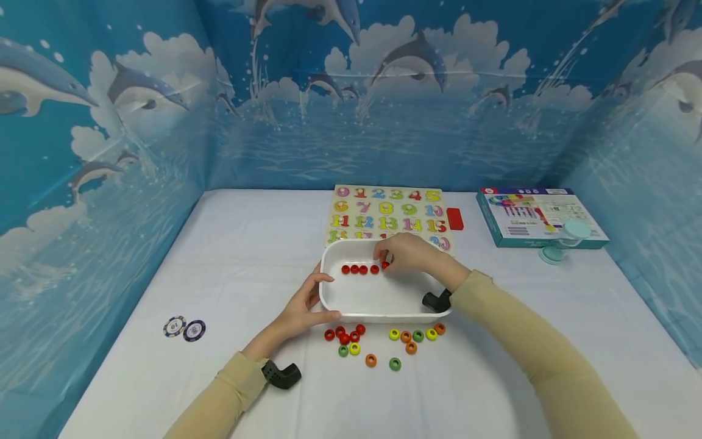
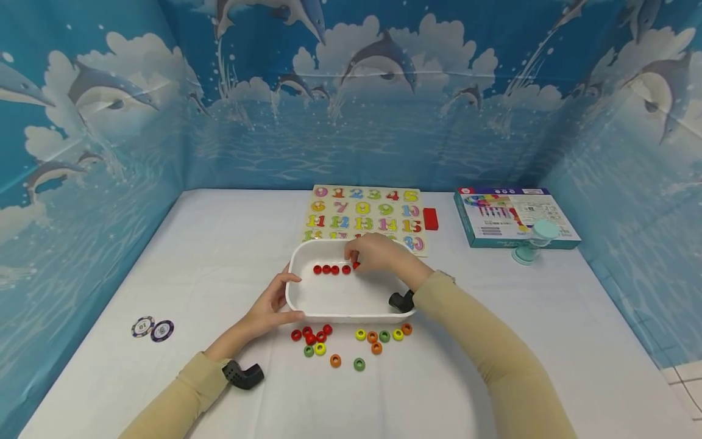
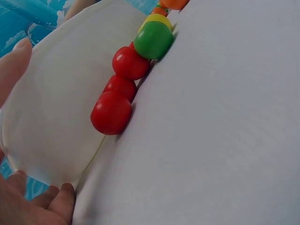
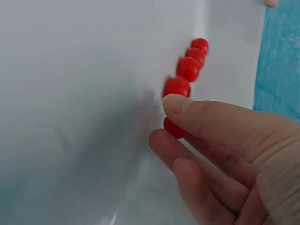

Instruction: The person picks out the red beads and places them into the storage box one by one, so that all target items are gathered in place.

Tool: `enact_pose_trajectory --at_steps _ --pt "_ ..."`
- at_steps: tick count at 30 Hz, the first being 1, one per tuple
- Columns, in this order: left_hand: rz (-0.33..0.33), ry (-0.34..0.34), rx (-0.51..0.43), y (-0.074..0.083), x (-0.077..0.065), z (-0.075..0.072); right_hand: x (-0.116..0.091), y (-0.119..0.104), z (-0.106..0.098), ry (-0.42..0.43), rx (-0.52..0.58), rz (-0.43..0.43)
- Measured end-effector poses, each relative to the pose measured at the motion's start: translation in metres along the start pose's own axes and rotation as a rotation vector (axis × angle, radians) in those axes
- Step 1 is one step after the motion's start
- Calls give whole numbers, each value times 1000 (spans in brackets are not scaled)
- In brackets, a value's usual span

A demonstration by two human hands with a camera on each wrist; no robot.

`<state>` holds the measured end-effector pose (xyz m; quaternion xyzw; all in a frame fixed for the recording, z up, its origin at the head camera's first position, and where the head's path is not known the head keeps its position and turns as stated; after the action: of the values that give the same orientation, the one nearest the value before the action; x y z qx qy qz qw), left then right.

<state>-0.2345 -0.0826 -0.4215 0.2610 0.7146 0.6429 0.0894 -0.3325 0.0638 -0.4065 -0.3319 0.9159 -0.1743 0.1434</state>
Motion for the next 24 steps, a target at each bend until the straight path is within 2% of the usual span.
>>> enact_pose_trajectory --at_steps 5,10,16,19,24 --pt "8 -5 1 0 0 1 3 3 7 -7 -41 10" --pt "24 -2 -5 3 1 0 5 3 7 2 -41 10" --pt "12 2 -13 1 1 0 4 -1 4 -6 -21 7" --pt "7 6 -13 1 1 0 -1 -6 -7 1 11 9" --pt "-3 6 2 1 0 0 -19 -26 -40 75 96 -20"
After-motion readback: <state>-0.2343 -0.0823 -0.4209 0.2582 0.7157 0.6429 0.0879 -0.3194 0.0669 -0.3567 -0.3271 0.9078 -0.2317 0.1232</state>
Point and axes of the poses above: each hand's wrist, its own x-axis towards the middle knuckle, its own z-axis out of the palm, y = z × x, the point moved 10 cm from there along x, towards the middle knuckle, and after that the axes turned 1 degree about x, right-handed, at the moved point
